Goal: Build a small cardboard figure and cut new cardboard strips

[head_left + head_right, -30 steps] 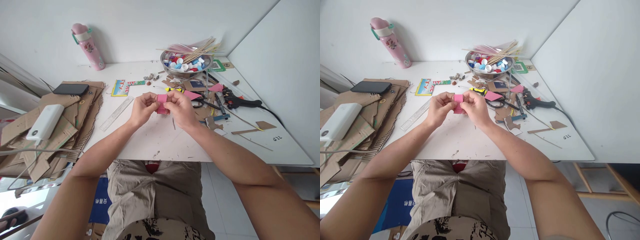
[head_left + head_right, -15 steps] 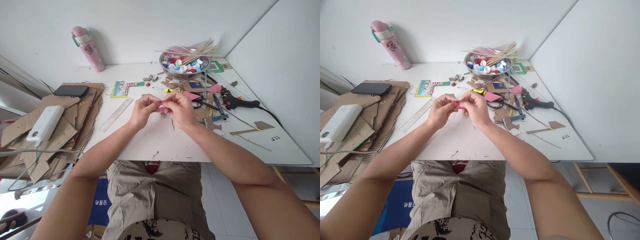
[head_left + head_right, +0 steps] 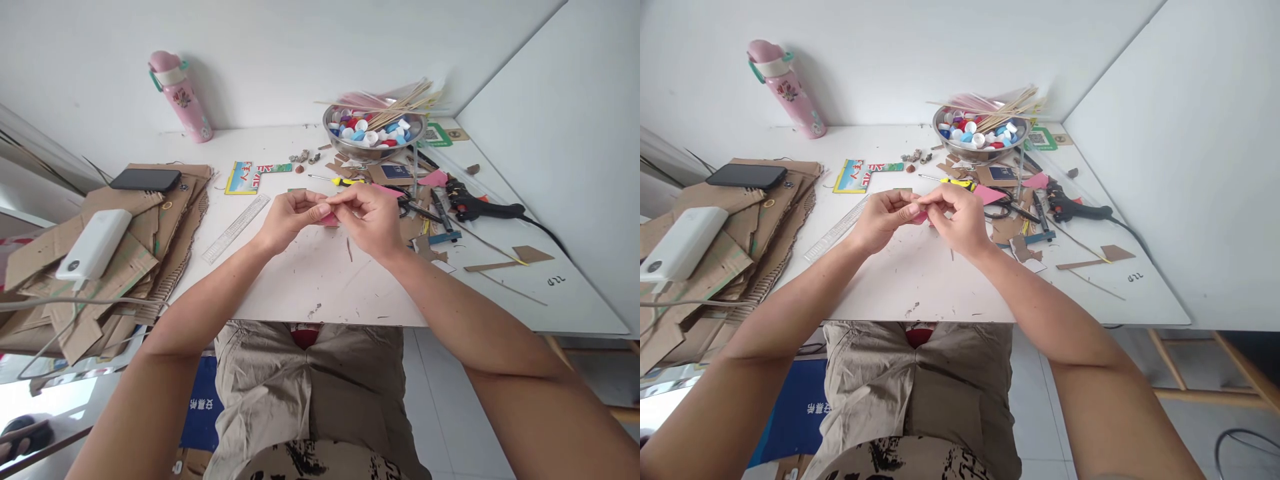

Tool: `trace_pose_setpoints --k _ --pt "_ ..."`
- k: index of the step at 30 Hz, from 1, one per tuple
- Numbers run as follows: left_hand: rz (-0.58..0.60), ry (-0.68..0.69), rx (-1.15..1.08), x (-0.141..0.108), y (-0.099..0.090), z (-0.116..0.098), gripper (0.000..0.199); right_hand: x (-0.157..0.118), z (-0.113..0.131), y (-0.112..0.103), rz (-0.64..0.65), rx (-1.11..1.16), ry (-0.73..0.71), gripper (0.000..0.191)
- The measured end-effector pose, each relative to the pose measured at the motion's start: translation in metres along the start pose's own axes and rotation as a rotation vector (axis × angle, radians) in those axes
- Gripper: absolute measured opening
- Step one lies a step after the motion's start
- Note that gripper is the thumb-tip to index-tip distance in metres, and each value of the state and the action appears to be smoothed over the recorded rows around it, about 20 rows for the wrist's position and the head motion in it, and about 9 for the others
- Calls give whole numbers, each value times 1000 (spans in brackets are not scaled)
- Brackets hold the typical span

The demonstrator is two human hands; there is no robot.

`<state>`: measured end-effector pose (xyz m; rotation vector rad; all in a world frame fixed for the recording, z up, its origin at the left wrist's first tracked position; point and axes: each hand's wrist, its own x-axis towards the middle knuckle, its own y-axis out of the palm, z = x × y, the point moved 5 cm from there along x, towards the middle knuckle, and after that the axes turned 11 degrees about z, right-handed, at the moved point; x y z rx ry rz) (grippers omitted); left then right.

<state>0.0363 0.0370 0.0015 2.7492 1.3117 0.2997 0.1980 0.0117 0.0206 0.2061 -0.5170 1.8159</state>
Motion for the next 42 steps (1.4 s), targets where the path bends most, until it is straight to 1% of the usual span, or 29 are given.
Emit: trace_pose_setpoints --k 2,4,8,12,14,17,19,21,23,26,29,33,35,39,42 --pt "-24 33 45 0 -2 -3 71 3 -1 -2 44 59 38 12" --pt "-48 57 95 -1 -3 -5 70 5 -2 -5 68 85 70 17" --pt "-72 65 173 -2 -1 -7 61 6 -4 -9 51 62 101 32" --pt "-121 84 210 -5 -1 -7 53 5 -7 -4 52 110 137 43" --pt "-152 93 225 -6 -2 -7 50 4 -9 -2 66 121 147 44" --pt "-176 82 212 -5 -3 -5 48 3 -8 -1 75 79 126 40" --pt "-158 62 183 -4 -2 -3 45 3 -6 -4 55 33 92 37" --pt "-116 32 171 -3 -1 -1 42 4 -5 -6 38 5 66 35" --pt "-82 6 187 -2 0 0 44 5 -4 -7 60 -7 64 37" --pt "-62 8 250 -3 1 -1 49 7 -4 -3 167 -35 74 43" --pt "-15 -1 323 -4 6 0 50 8 0 0 262 -143 47 50" --pt "48 -39 325 -5 15 5 54 8 5 3 351 -274 6 59" --pt "51 -33 294 -5 16 5 54 8 7 4 351 -288 -1 62" --pt "54 -32 213 -4 16 6 46 9 7 1 303 -259 6 71" --pt "40 -53 165 -3 15 7 44 11 5 -1 349 -218 32 79"
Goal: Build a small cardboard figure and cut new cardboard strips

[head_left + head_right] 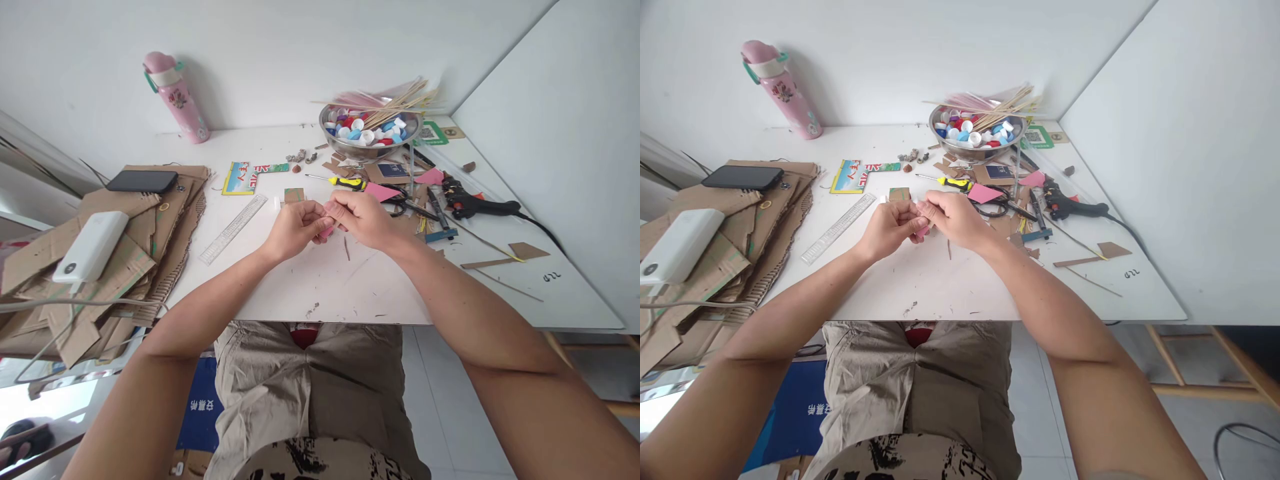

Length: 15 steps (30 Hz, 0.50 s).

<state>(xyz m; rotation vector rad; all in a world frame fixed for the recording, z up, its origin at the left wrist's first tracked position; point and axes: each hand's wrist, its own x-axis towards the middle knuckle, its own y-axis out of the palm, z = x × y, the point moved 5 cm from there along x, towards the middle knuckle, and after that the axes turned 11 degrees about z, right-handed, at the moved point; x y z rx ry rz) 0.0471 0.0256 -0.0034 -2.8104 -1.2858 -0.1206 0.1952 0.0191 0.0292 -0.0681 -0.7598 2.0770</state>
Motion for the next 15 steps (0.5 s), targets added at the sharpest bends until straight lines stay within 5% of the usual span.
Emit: trace_pose_setpoints --k 9,15 --pt "-11 -56 -128 0 -5 4 41 0 -2 -7 -101 -70 -9 88" --pt "-57 -52 -242 3 -10 7 32 1 -17 -10 -159 184 -40 75"
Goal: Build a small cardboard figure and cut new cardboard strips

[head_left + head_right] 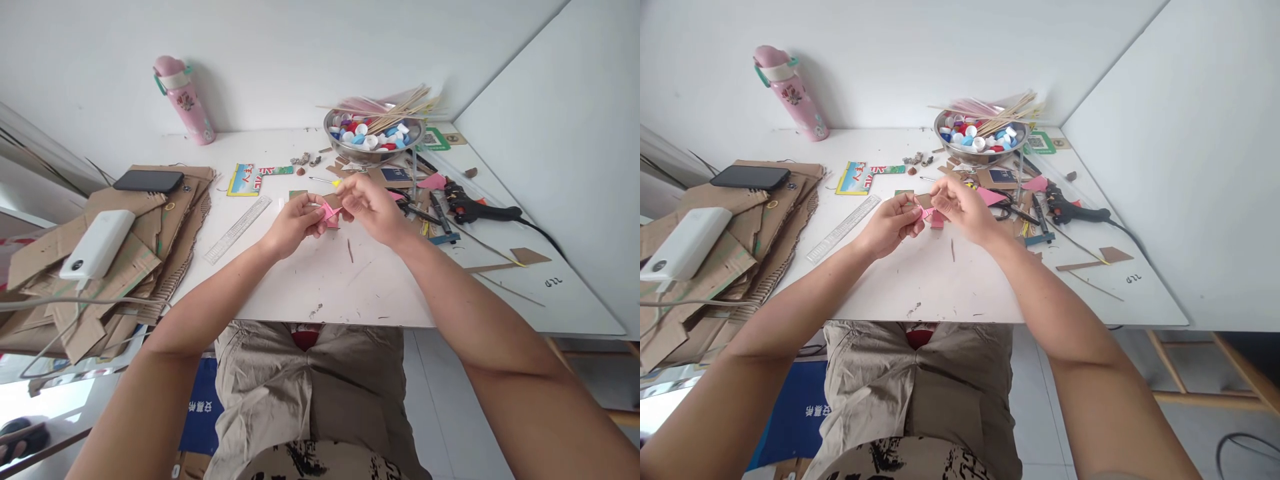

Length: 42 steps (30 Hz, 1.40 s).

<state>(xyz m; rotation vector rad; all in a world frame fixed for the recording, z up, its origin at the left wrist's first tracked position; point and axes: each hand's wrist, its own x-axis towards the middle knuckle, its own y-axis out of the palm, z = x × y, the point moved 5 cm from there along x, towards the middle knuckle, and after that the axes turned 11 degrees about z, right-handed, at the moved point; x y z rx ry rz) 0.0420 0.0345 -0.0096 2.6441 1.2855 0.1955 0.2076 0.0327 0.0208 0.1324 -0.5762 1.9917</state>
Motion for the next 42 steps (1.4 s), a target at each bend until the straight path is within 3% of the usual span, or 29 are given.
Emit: trace_pose_setpoints --k 3,8,15,21,25,27,30,33,35,38,42 --pt "-10 -19 -25 0 -1 0 33 -1 0 -1 -66 20 -58 71" --pt "2 -64 -78 -2 2 -4 27 -6 7 3 -57 -67 -129 54" --pt "-66 -121 -145 -5 5 -13 20 -10 14 -3 21 -341 -178 6" --pt "-65 -89 -81 -4 0 -8 24 -8 14 1 56 -461 -165 6" --pt "-14 -41 77 -3 -5 -5 28 -10 16 -1 20 -373 -164 7" --pt "-12 1 239 -3 -7 -6 26 -10 14 -10 -55 -292 -135 9" --pt "-28 27 659 -2 -3 -5 26 -10 5 -26 -153 -181 -71 29" --pt "-30 -54 1077 1 5 4 28 -7 -5 -34 -166 -121 -28 41" --pt "-35 -115 1191 3 8 11 19 -4 -10 -35 -149 -117 -6 42" --pt "-32 -71 1116 6 7 12 6 -2 -12 -33 -114 -132 20 41" --pt "11 34 693 5 -2 8 8 -3 -7 -29 -72 -110 49 41"
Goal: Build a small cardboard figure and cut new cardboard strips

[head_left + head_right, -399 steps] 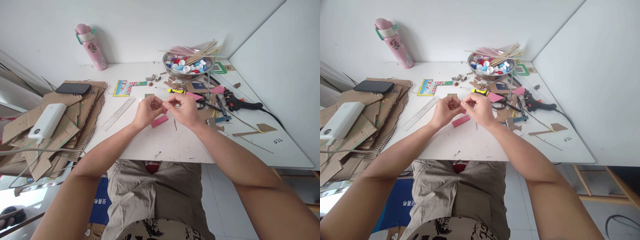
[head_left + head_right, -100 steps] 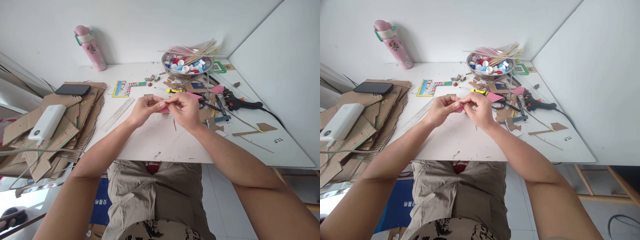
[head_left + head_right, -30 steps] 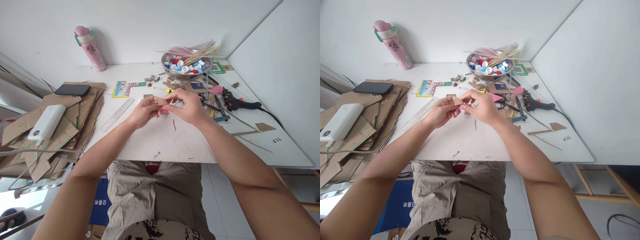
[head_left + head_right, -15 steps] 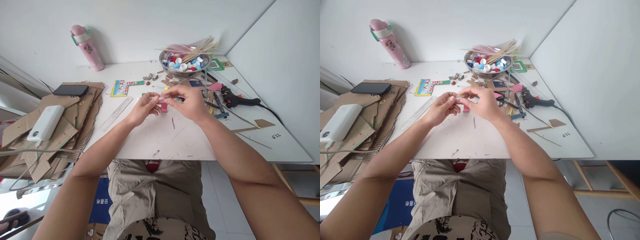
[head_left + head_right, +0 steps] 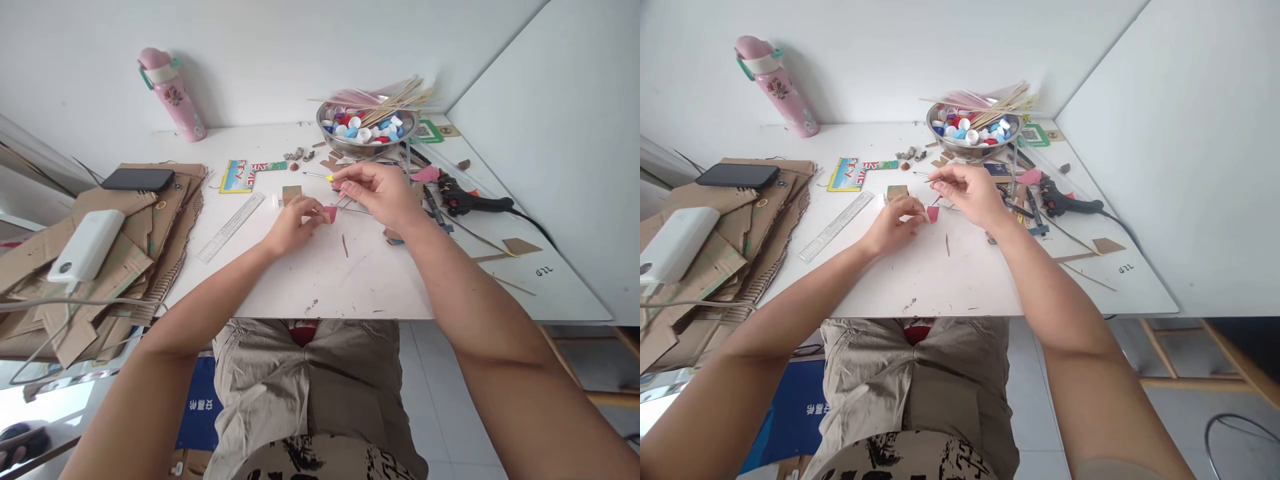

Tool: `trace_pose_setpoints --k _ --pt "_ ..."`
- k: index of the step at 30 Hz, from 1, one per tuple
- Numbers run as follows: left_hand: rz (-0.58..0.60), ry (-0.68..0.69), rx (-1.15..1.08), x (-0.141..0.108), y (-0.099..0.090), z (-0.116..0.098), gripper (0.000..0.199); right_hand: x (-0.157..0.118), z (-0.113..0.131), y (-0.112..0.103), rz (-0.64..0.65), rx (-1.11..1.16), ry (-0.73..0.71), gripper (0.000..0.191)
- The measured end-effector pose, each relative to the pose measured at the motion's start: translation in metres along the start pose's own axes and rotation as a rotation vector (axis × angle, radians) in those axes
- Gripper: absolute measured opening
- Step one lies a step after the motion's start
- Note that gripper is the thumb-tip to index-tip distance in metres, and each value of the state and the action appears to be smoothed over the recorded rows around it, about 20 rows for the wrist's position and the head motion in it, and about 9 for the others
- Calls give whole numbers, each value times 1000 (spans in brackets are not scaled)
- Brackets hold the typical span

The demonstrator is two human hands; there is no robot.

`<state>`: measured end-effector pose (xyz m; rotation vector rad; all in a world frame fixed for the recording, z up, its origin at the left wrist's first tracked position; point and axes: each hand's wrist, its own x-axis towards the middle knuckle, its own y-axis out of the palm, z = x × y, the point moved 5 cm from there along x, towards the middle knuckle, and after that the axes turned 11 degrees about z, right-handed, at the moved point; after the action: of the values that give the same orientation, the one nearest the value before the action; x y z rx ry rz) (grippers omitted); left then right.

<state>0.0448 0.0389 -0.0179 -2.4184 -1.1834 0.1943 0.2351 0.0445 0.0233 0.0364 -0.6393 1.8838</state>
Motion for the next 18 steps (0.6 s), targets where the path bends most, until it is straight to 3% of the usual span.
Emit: trace_pose_setpoints --k 2,7,11,18 --pt "34 -18 -259 -1 -3 4 11 -1 4 1 13 4 9 44" --pt "164 26 -652 -2 1 0 50 -5 15 8 80 -48 1 42" --pt "170 43 -709 -2 3 -2 60 -5 17 14 115 -107 5 42" --pt "16 -26 -583 -4 -4 3 60 -6 23 20 78 -68 -50 41"
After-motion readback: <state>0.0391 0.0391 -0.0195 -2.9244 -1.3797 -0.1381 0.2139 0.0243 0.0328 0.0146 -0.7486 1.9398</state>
